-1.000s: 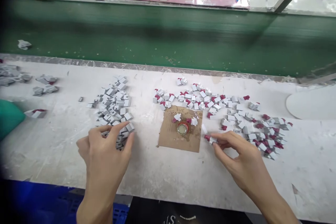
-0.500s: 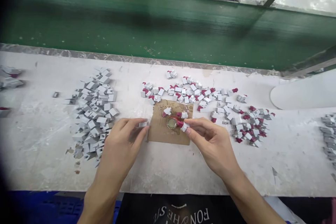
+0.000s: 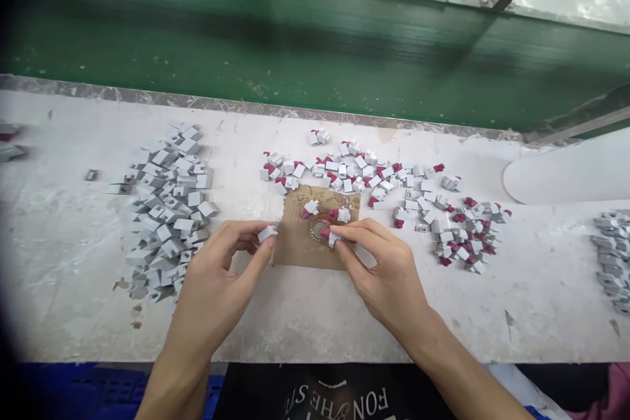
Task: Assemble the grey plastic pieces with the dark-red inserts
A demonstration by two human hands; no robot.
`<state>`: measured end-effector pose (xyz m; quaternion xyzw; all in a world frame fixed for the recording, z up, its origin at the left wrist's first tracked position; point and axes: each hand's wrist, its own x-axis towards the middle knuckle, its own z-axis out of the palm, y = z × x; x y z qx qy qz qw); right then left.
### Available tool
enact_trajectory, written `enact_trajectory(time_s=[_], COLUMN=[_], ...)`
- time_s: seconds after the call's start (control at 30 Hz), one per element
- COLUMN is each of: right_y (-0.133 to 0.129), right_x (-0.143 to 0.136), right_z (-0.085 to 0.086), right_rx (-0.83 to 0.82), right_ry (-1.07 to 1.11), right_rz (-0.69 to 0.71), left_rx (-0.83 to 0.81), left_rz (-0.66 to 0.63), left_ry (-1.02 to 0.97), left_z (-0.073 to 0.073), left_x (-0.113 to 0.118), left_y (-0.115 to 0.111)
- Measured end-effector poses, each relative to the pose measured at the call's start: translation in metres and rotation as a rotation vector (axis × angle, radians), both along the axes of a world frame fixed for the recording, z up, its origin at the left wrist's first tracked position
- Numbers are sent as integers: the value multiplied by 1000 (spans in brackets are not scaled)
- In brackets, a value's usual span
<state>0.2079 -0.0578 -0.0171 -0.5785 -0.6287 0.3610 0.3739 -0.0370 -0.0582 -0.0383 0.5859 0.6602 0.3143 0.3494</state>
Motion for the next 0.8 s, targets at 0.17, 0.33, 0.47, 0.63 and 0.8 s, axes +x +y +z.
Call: enact_trajectory(time_s=[0.17, 0.33, 0.47, 0.63, 0.8], right_y=[0, 7, 13, 13, 9], right_x=[4, 7, 5, 7, 10], right_z=[5, 5, 7, 9, 6], right_rx=[-143, -331, -413, -436, -363], right_ry=[154, 561, 776, 843, 699], right_rz=[-87, -161, -128, -128, -164], left_rx=[-84, -200, -225, -211, -235], left_rz=[31, -22, -49, -59, -91], left_ry=[-338, -662, -762, -786, -839], left_z=[9, 23, 26, 26, 25], left_x=[15, 37, 49, 55, 56], left_y=[5, 20, 27, 27, 28])
